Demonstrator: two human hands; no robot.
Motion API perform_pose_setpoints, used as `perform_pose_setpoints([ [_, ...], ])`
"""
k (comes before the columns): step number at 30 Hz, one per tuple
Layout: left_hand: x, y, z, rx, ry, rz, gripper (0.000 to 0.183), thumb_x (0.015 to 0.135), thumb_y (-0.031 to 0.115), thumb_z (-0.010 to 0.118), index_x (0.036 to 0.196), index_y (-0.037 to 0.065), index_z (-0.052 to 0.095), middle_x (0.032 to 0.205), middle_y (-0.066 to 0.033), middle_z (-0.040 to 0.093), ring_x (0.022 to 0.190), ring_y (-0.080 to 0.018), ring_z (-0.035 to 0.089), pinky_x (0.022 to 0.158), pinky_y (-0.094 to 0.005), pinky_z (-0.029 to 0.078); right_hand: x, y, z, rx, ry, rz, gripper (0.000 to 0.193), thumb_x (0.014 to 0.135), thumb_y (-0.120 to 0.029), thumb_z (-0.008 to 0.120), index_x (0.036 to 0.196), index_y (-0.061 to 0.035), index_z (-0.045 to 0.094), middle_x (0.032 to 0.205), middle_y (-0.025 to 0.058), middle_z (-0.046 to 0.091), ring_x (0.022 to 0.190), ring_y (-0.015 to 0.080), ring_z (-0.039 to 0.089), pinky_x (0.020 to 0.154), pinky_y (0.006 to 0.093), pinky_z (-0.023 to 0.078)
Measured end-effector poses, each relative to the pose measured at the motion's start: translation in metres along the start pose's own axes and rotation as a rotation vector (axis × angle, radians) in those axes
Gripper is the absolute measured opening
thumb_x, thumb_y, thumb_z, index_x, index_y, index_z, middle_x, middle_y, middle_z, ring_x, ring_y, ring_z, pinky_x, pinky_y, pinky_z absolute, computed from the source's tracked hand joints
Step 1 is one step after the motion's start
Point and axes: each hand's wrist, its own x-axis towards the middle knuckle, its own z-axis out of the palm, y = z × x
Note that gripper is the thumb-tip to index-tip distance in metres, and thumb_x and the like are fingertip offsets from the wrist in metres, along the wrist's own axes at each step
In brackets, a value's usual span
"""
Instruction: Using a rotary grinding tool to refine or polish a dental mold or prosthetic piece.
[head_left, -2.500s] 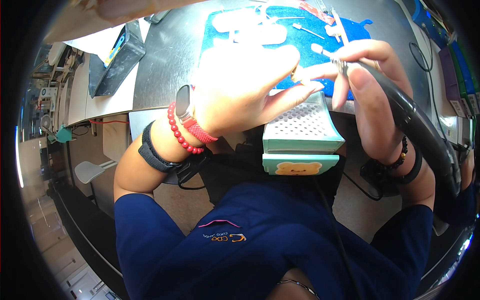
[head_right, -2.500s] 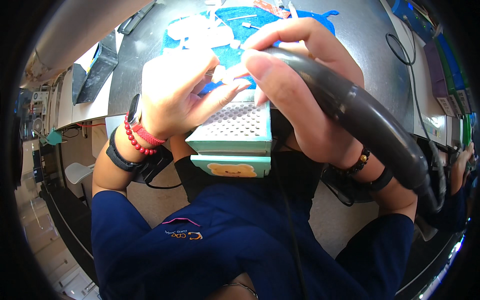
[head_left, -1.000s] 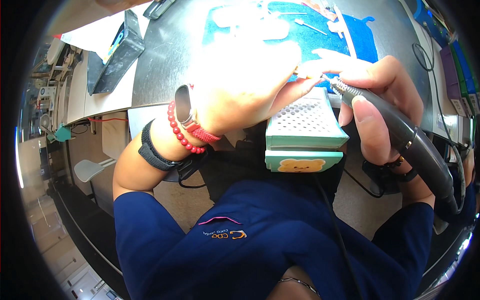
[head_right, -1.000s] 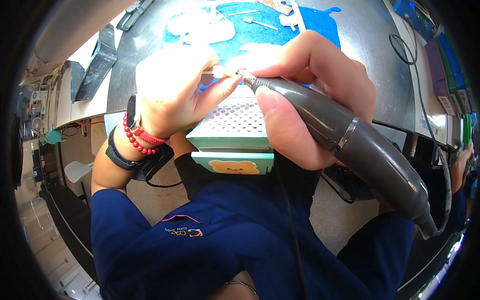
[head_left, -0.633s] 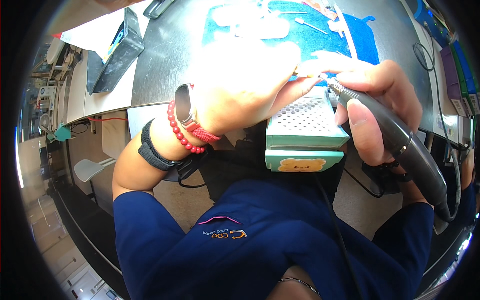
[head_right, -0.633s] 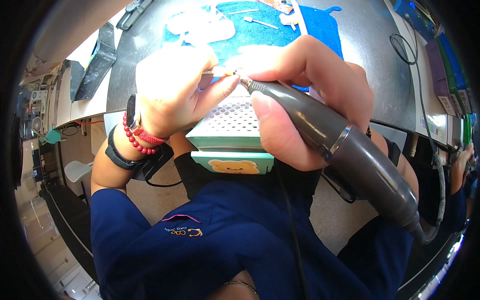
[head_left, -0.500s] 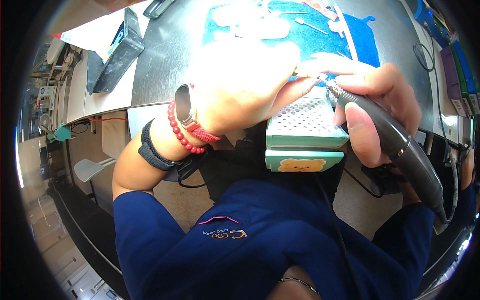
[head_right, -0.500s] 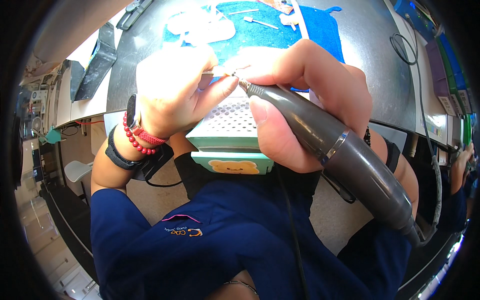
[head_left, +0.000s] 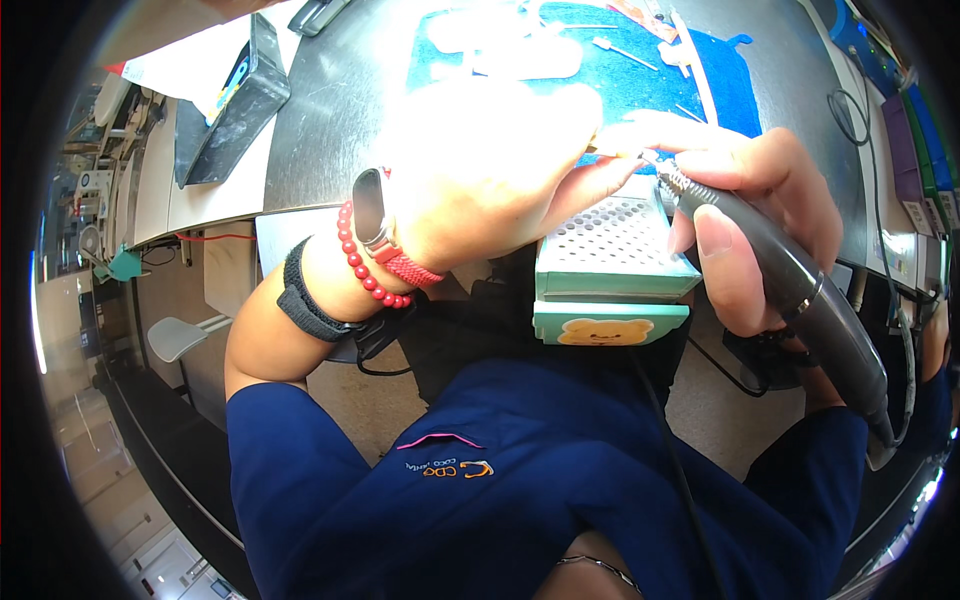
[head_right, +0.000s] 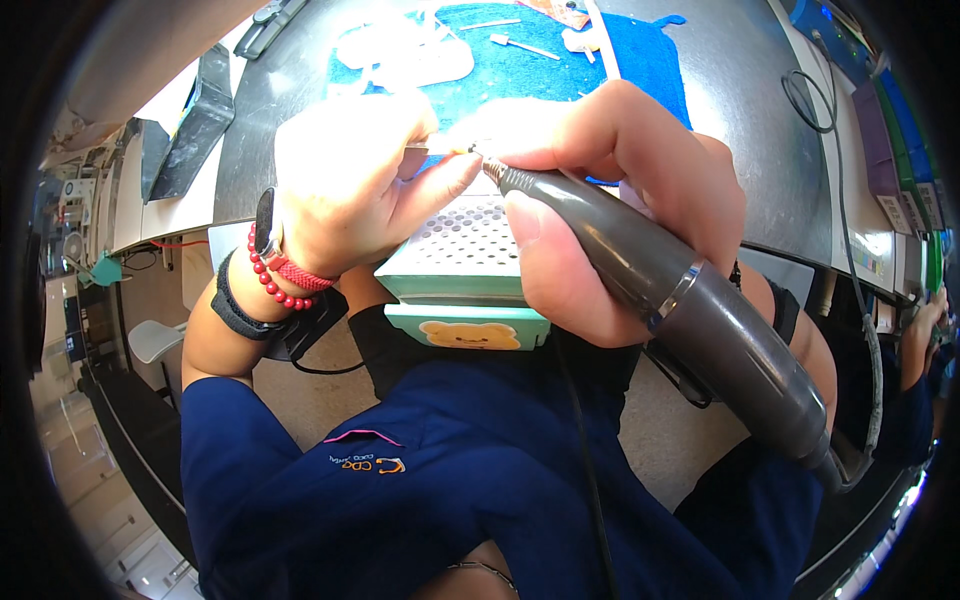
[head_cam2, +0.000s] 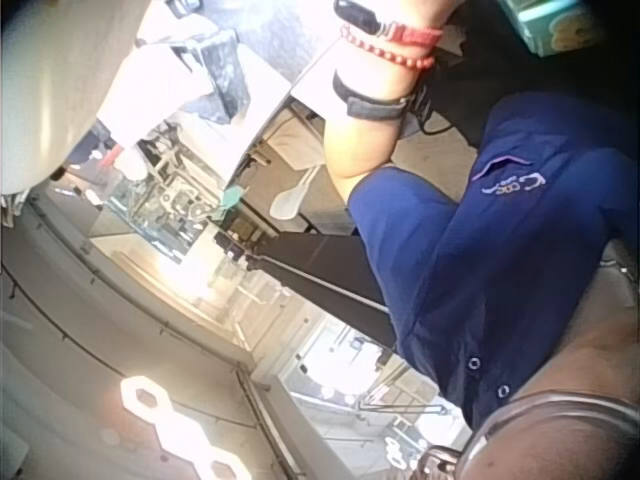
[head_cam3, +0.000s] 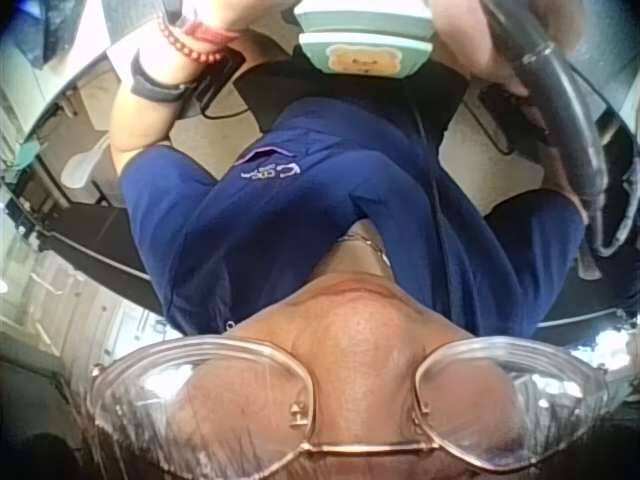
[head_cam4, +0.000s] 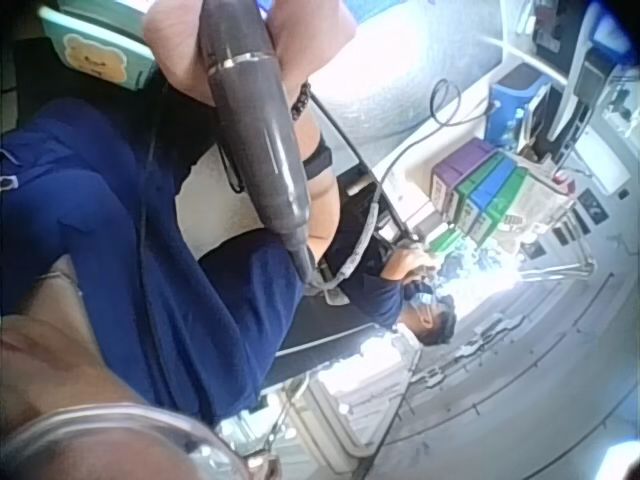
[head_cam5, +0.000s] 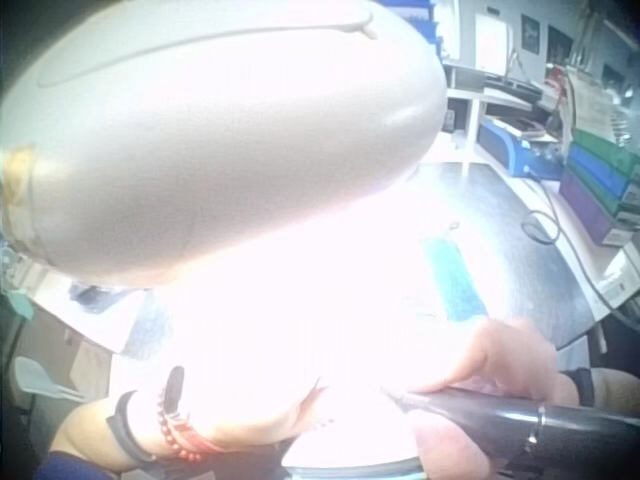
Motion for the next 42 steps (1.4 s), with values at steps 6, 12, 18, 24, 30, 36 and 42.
perform_pose_setpoints([
  [6,0.0013,-0.0014,0.0002,-0.015,0.01,0.021,0.027,0.072,0.024,0.081,0.081,0.008,0.061,0.064,-0.0036,0.058,0.055,-0.0212,0.058,0.051,-0.0303,0.047,0.0004,-0.0034,0.0008,0.034,-0.001,0.072,0.022,0.083,-0.008,0.052,0.102,0.0028,0.048,0.081,0.0121,0.062,0.078,0.0098,0.056,0.079,0.0274,0.046],
  [12,0.001,-0.0014,0.0009,0.003,0.007,0.025,0.027,0.071,0.024,0.081,0.08,0.008,0.06,0.067,-0.0034,0.059,0.057,-0.0209,0.059,0.052,-0.0297,0.047,0.0028,-0.0079,-0.0017,0.064,0.011,0.18,0.024,0.085,-0.016,0.053,0.102,0.0011,0.048,0.098,0.0211,0.064,0.075,0.0095,0.057,0.08,0.0273,0.045],
  [18,0.0027,0.0007,-0.0015,-0.001,-0.015,0.009,0.027,0.071,0.021,0.081,0.079,0.008,0.059,0.067,-0.0021,0.059,0.058,-0.0191,0.06,0.053,-0.0283,0.047,0.0033,-0.004,-0.0001,0.08,0.019,0.13,0.026,0.086,-0.018,0.053,0.102,0.0014,0.048,0.103,0.0228,0.064,0.075,0.009,0.057,0.08,0.0272,0.045],
  [24,0.0045,0.0016,-0.0034,0.034,-0.082,0.015,0.026,0.071,0.02,0.081,0.081,0.008,0.06,0.068,-0.0012,0.06,0.059,-0.0192,0.06,0.053,-0.0285,0.048,0.0044,-0.0056,0.0027,0.077,0.056,0.129,0.026,0.086,-0.018,0.053,0.102,0.0015,0.048,0.094,0.0195,0.065,0.073,0.0092,0.058,0.08,0.0268,0.046],
  [30,0.0001,-0.0016,0.0003,-0.034,-0.003,0.03,0.027,0.07,0.018,0.081,0.083,0.007,0.06,0.069,-0.0011,0.061,0.06,-0.0194,0.061,0.054,-0.0285,0.048,0.0038,-0.0045,0.0003,0.034,0.014,0.125,0.023,0.087,-0.015,0.05,0.103,0.0015,0.047,0.079,0.0108,0.062,0.075,0.0087,0.057,0.08,0.0277,0.046],
  [36,0.0014,-0.0032,-0.0003,-0.029,0.02,0.074,0.029,0.069,0.016,0.081,0.088,0.004,0.062,0.07,-0.0023,0.062,0.06,-0.0202,0.061,0.054,-0.0288,0.049,0.0031,0.0008,-0.0006,0.051,-0.02,0.056,0.022,0.088,-0.013,0.049,0.105,0.0011,0.046,0.075,0.0082,0.06,0.076,0.0097,0.056,0.081,0.0285,0.046],
  [42,-0.0003,-0.0031,0.0007,-0.032,0.051,0.1,0.037,0.069,0.017,0.083,0.096,0.001,0.063,0.072,-0.0055,0.064,0.061,-0.0209,0.063,0.056,-0.0291,0.051,0.0049,-0.0078,0.0015,0.008,-0.009,0.071,0.023,0.088,-0.016,0.05,0.103,0.0004,0.047,0.074,0.007,0.059,0.075,0.0088,0.056,0.084,0.0303,0.046],
])
